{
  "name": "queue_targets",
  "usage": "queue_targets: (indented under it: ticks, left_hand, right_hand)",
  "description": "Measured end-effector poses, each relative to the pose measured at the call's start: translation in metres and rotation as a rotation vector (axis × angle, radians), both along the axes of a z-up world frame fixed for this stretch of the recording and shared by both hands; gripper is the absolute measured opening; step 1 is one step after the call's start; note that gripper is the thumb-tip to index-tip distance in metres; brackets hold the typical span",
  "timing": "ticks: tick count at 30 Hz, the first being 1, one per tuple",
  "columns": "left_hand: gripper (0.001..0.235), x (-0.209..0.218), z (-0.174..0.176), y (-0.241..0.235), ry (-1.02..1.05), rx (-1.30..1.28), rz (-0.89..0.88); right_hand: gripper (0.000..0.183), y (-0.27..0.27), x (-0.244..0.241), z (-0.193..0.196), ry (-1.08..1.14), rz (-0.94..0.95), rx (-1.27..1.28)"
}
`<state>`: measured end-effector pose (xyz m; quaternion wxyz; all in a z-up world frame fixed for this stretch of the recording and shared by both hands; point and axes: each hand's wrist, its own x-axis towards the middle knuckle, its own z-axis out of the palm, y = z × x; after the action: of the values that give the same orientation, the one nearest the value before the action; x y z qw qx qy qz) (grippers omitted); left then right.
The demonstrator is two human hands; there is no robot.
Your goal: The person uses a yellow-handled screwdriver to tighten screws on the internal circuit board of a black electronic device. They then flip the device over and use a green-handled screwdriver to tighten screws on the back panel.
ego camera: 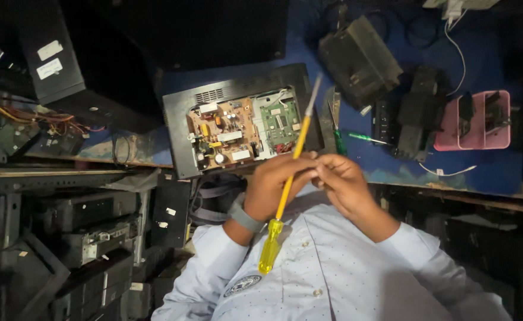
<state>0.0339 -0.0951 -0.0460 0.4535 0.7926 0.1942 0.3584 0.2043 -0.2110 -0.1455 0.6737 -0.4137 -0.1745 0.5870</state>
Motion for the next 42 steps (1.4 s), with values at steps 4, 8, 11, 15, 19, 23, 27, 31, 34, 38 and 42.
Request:
queue_targets:
  ticks: [4, 8, 11, 15, 19, 23, 27, 31, 34, 38, 42]
  left_hand:
    - [0.022, 0.003, -0.009, -0.001, -0.043, -0.023, -0.053]
    - [0.023, -0.002, -0.016, 0.001, -0.026, -0.108, -0.101]
    - [0.025, -0.004, -0.019, 0.003, 0.017, -0.083, -0.102]
    - [0.038, -0.008, -0.017, 0.009, 0.07, 0.196, -0.049]
    - [0.038, -0.011, -0.01, 0.009, 0.169, 0.33, 0.045]
    - [0.044, -0.007, -0.006, 0.017, 0.387, 0.449, 0.089]
    - [0.039, -0.006, 0.003, 0.023, 0.525, 0.482, 0.104]
    - [0.047, -0.015, 0.012, 0.027, 0.346, 0.257, 0.163]
    - [0.04, -0.018, 0.006, 0.029, 0.113, -0.153, 0.256]
    - [0.022, -0.039, -0.01, 0.042, -0.134, -0.401, 0.217]
    - [0.017, -0.058, -0.022, 0.051, -0.311, -0.668, 0.185]
  right_hand:
    - [0.017, 0.002, -0.004, 0.002, 0.251, 0.072, -0.051]
    - [0.012, -0.003, 0.002, -0.012, 0.4, 0.128, -0.031]
    - [0.009, -0.004, 0.005, -0.019, 0.437, 0.149, -0.065]
    - [0.018, 0.0, 0.005, -0.009, 0.48, 0.129, -0.129]
    - [0.03, 0.005, -0.001, 0.017, -0.033, 0.162, -0.218]
    - [0.032, 0.007, -0.02, 0.042, -0.375, 0.613, -0.235]
    - [0.03, 0.014, -0.054, 0.051, -0.396, 0.706, -0.064]
    - [0.032, 0.019, -0.052, 0.061, -0.236, 0.681, -0.093]
    - [0.04, 0.016, -0.039, 0.07, -0.258, 0.603, -0.023]
    - [0.06, 0.013, -0.003, 0.078, -0.538, 0.452, 0.04]
    - [0.046, -0.006, 0.034, 0.074, -0.994, 0.263, -0.173]
